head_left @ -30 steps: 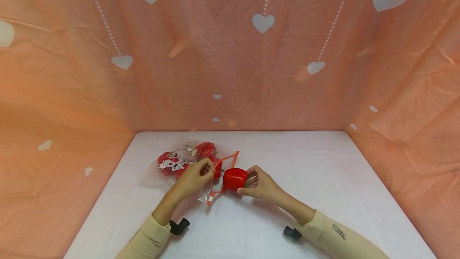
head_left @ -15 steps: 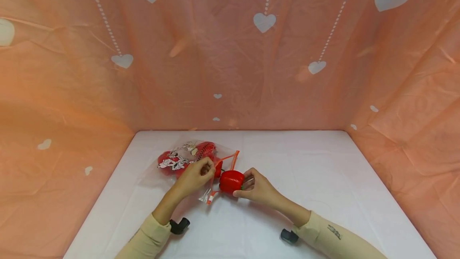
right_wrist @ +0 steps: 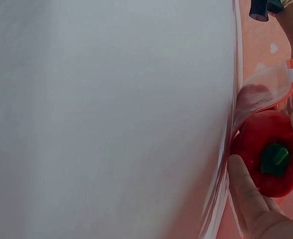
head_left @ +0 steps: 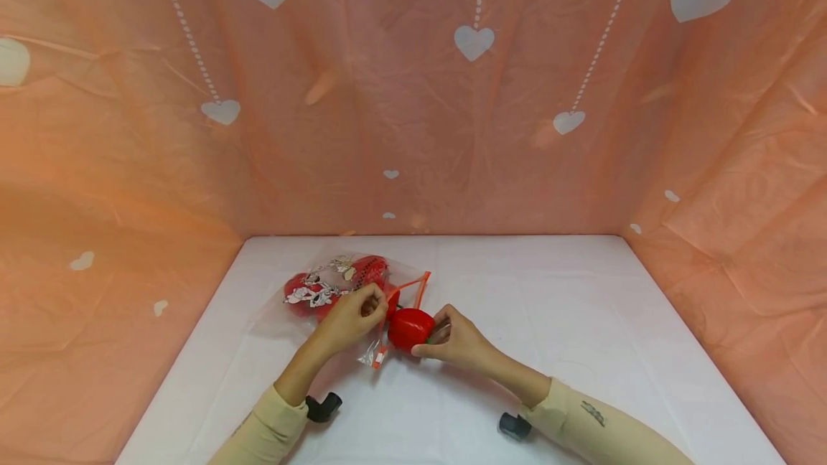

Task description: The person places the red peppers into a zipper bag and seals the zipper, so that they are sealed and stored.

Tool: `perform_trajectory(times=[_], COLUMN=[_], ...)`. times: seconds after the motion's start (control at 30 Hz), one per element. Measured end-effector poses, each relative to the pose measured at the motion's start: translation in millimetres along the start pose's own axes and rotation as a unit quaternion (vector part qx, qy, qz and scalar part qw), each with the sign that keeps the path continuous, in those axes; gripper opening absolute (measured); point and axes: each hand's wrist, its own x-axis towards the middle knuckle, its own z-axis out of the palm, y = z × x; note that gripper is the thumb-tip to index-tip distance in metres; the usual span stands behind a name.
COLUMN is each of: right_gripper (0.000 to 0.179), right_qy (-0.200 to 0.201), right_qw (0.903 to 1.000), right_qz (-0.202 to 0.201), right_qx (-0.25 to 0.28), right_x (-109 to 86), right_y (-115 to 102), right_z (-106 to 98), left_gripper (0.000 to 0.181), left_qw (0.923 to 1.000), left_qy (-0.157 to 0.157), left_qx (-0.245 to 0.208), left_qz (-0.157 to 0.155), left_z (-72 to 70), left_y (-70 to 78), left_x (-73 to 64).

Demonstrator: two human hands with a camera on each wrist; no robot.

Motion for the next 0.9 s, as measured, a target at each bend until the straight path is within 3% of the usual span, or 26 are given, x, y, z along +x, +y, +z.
perform_trajectory(times=[0.43,0.9], right_gripper=[0.053,0.050], right_qy=[0.017,0.031], right_qw=[0.9998,0.9991], right_qz=[0.009,0.003], right_qx=[-0.004,0.029], right_x=[11.0,27.5], right_y=[1.0,-3.0], right_z=[2.7,10.7], left_gripper=[0.007,0.008], left_qw=[0.9999,0.9996], left_qy=[-0.002,-0.001], left_qx=[-0.011,0.001], left_qz=[0.010,0.027], left_z=[0.0,-0.5], left_y=[-1.4,-2.2], left_x=[-0.7,-0.2])
